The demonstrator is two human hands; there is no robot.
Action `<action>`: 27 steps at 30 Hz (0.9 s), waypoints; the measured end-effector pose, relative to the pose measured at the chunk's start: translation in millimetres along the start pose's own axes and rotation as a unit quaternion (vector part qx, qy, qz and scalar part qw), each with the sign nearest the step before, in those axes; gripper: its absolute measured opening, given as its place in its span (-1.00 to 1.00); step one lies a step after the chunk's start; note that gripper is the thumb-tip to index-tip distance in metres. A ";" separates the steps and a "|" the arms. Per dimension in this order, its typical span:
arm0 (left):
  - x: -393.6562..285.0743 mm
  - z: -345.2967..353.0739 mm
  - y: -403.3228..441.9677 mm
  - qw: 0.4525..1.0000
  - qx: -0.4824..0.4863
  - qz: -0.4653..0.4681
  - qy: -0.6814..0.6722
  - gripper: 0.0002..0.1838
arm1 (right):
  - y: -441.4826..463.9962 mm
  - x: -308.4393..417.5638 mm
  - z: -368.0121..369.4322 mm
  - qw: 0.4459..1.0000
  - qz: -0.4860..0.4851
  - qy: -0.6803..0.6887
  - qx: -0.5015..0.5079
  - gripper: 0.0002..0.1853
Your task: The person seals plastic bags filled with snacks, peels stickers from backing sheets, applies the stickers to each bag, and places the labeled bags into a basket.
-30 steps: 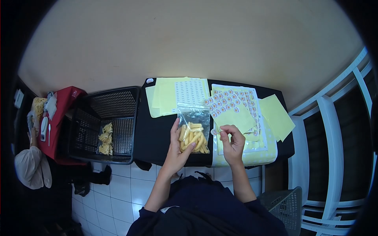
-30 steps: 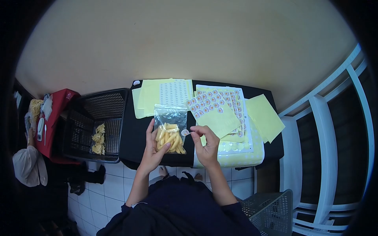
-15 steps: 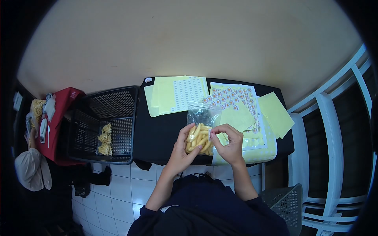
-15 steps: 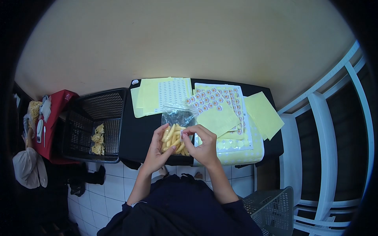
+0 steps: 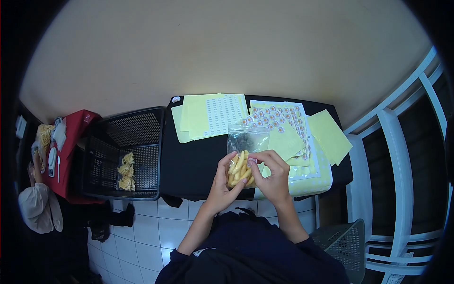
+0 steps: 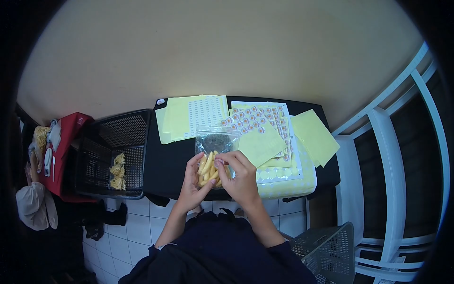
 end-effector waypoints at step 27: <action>-3.7 7.7 20.7 0.991 -0.078 -0.074 -0.076 -0.42 | -23.0 -26.2 3.4 0.947 0.130 0.282 -0.082 -0.29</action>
Point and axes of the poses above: each hand's wrist, its own y-axis towards the middle knuckle, its own z-axis out of the palm, x = y × z, the point moved 3 cm from there along y, towards the middle knuckle, and after that the axes turned 2 degrees about z, right-handed, at the moved point
